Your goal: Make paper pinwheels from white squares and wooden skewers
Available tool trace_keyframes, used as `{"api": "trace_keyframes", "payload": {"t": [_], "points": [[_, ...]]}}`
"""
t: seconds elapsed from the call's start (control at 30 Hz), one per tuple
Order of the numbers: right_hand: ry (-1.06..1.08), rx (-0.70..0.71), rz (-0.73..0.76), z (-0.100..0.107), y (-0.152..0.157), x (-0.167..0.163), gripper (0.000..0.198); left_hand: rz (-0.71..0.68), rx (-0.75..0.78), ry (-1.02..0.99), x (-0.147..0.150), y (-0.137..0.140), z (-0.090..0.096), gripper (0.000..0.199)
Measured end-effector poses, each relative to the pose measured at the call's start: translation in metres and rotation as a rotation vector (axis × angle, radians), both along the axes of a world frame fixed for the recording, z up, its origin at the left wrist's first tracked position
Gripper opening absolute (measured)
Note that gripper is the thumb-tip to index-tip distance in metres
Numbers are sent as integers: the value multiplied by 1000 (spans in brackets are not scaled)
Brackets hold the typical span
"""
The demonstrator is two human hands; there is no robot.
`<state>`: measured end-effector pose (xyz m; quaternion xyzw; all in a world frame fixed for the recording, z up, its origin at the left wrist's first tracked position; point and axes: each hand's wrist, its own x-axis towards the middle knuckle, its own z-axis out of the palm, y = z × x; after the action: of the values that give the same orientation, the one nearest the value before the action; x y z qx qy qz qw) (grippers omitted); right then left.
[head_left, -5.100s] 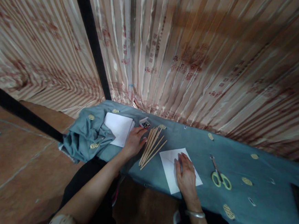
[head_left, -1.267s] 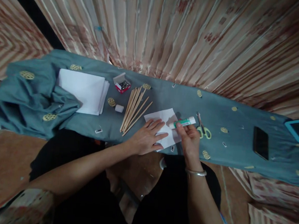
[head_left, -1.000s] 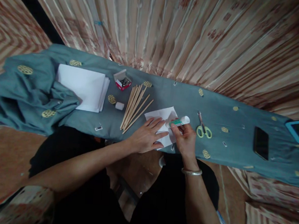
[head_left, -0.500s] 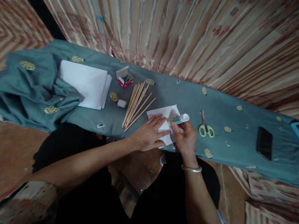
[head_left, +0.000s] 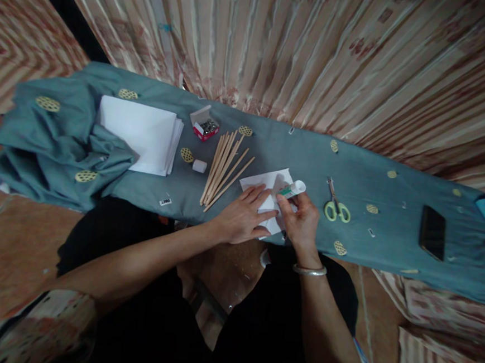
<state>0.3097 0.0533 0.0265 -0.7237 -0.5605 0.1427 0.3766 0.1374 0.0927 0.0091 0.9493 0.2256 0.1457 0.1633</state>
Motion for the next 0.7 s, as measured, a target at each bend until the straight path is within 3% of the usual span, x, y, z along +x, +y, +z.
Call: {"api": "trace_keyframes", "payload": {"t": [0.7], "points": [[-55, -21, 79, 5, -2, -3, 27, -3, 30, -18, 0, 0, -1, 48]]}}
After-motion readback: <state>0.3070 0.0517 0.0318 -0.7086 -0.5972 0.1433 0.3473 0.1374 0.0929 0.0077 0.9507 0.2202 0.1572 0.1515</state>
